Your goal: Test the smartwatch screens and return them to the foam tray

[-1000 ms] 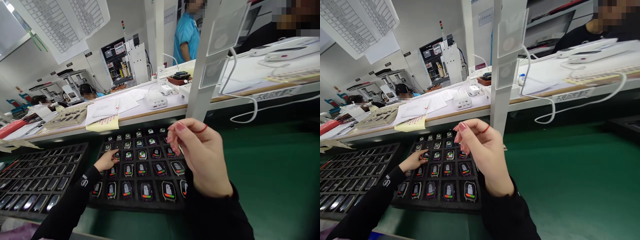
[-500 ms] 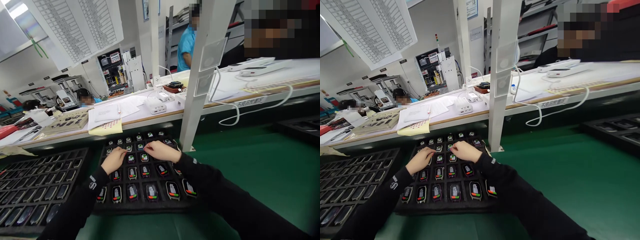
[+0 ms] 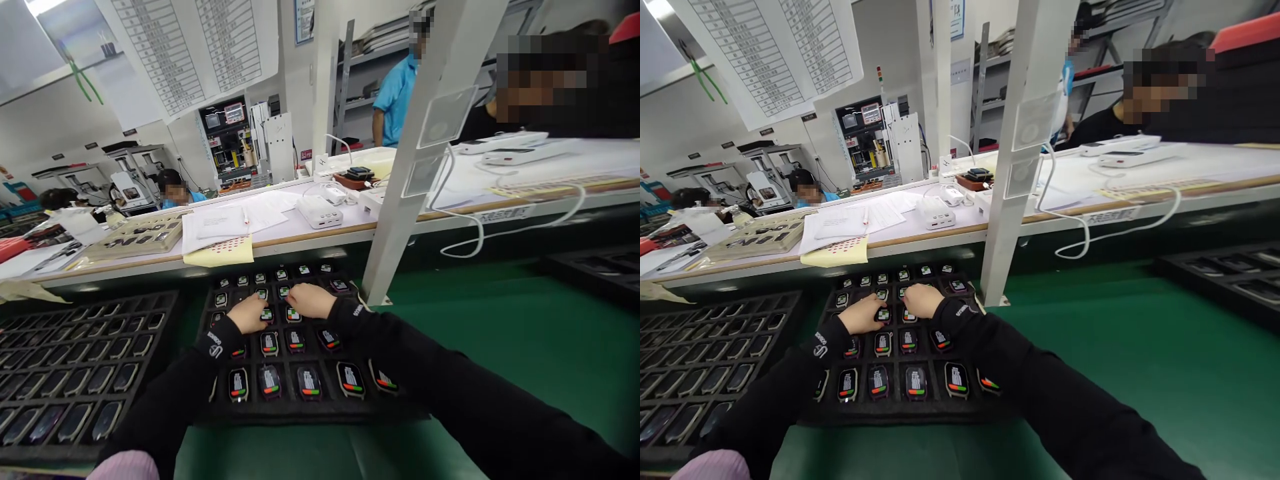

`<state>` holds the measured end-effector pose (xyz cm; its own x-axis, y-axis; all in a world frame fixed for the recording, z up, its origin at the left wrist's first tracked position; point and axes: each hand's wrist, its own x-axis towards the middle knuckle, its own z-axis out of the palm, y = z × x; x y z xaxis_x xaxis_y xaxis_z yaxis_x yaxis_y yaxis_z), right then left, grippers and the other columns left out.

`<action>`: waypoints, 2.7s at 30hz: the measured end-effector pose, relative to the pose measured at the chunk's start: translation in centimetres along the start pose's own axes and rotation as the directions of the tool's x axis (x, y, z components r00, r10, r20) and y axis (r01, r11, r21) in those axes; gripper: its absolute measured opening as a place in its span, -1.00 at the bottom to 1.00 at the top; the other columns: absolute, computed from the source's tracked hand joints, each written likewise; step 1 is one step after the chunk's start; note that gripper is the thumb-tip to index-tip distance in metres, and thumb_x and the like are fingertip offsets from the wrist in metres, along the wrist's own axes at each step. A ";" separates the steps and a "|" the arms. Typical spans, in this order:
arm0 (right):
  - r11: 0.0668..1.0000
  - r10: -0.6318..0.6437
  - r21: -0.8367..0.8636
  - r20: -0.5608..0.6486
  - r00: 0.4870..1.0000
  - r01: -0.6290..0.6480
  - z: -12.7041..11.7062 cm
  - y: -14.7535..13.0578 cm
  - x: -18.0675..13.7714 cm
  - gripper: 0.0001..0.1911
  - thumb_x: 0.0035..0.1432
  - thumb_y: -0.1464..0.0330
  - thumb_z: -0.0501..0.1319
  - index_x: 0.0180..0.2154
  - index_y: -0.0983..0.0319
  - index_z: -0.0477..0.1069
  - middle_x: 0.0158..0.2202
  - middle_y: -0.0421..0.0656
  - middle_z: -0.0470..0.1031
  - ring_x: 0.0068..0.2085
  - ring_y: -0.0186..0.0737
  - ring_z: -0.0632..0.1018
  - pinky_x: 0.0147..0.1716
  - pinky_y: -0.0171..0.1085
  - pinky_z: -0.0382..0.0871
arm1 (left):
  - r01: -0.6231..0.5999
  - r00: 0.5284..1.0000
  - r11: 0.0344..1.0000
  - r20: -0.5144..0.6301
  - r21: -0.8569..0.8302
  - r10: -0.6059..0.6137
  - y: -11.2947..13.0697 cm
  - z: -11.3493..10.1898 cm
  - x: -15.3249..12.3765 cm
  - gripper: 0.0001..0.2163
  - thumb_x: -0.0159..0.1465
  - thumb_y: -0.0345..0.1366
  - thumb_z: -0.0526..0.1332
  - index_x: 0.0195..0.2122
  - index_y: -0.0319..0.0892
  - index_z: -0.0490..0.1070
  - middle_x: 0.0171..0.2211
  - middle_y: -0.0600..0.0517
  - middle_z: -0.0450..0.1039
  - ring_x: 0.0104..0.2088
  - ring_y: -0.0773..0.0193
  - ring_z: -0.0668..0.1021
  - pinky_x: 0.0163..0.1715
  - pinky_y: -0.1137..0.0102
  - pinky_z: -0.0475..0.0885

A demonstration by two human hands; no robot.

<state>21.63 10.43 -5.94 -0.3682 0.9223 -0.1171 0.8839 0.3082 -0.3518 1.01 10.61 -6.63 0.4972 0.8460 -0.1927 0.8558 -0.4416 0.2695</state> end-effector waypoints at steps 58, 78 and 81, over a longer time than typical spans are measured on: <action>0.999 0.019 0.042 0.083 0.996 -0.022 0.5 0.3 1.4 -0.69 0.44 0.29 0.32 0.11 0.29 0.45 0.12 0.02 0.46 0.03 0.02 0.56 0.01 0.01 0.54 | -0.154 0.940 0.036 -0.158 -0.987 -0.301 4.8 0.8 -12.3 -0.41 -0.03 -0.27 0.61 0.06 -0.19 0.58 -0.28 -0.05 0.56 -0.39 0.35 0.48 -0.45 0.49 0.35; 0.835 0.069 0.506 0.295 0.953 -0.217 0.2 3.2 0.8 -0.76 0.47 0.27 0.28 0.05 0.27 0.48 0.01 -0.06 0.51 -0.11 -0.08 0.60 -0.13 -0.10 0.60 | -0.088 0.935 0.104 -0.118 -0.991 -0.333 3.6 1.3 -13.1 -0.39 0.11 -0.22 0.53 0.21 -0.10 0.48 -0.20 -0.01 0.49 -0.38 0.38 0.39 -0.41 0.47 0.29; 0.765 0.072 0.600 0.281 0.957 -0.234 0.7 3.6 1.0 -0.77 0.46 0.28 0.30 0.03 0.28 0.48 0.01 -0.07 0.51 -0.09 -0.05 0.60 -0.12 -0.08 0.59 | -0.089 0.938 0.105 -0.119 -0.990 -0.326 3.7 1.2 -12.1 -0.34 0.09 -0.21 0.54 0.23 -0.12 0.47 -0.22 0.00 0.48 -0.40 0.40 0.37 -0.43 0.46 0.27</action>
<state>24.22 12.28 -7.92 -0.3698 0.8395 -0.3980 0.5890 -0.1195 -0.7993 -1.69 -1.57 -4.45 0.1707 0.9728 -0.1563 -0.0961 0.1744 0.9800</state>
